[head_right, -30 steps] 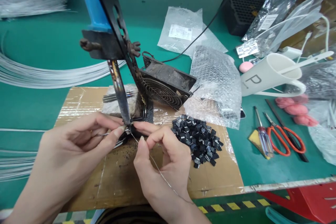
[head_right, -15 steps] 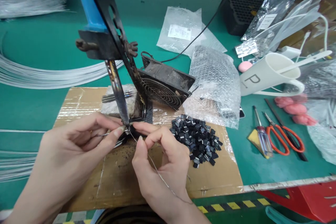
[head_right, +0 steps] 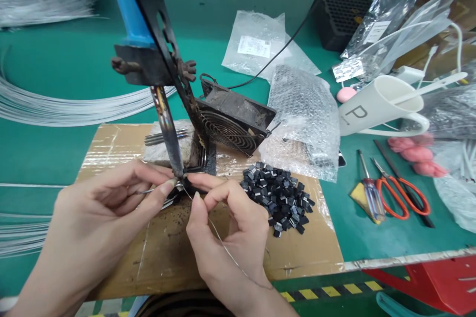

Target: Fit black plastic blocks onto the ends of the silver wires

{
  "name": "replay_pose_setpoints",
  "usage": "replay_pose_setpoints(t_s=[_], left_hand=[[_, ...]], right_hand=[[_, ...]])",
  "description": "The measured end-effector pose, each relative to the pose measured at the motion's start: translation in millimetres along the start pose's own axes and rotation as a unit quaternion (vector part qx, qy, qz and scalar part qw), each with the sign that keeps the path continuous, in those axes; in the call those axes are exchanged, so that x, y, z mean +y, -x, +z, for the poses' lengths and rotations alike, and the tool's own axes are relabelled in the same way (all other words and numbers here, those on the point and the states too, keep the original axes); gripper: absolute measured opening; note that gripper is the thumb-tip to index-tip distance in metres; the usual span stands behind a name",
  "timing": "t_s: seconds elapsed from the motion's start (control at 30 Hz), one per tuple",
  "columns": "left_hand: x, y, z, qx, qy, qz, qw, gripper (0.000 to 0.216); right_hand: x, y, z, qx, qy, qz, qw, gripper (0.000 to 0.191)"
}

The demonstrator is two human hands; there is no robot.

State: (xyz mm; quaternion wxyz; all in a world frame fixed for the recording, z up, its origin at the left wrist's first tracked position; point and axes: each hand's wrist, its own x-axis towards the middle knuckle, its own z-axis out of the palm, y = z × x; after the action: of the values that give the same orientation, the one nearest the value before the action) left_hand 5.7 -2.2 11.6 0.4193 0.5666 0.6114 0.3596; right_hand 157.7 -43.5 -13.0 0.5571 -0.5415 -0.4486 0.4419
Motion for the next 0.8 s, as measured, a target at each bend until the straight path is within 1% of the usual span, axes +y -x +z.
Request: replay_pose_setpoints(t_s=[0.23, 0.47, 0.8], left_hand=[[-0.8, 0.3, -0.9, 0.004, -0.012, -0.003, 1.0, 0.005], [0.7, -0.2, 0.2, 0.006, -0.011, -0.005, 1.0, 0.006], [-0.5, 2.2, -0.9, 0.008, -0.01, 0.0, 1.0, 0.006]], right_hand=[[2.0, 0.8, -0.7, -0.002, -0.002, -0.001, 1.0, 0.02], [-0.3, 0.8, 2.3, 0.016, -0.01, 0.004, 1.0, 0.02], [1.5, 1.1, 0.4, 0.005, 0.007, -0.012, 1.0, 0.019]])
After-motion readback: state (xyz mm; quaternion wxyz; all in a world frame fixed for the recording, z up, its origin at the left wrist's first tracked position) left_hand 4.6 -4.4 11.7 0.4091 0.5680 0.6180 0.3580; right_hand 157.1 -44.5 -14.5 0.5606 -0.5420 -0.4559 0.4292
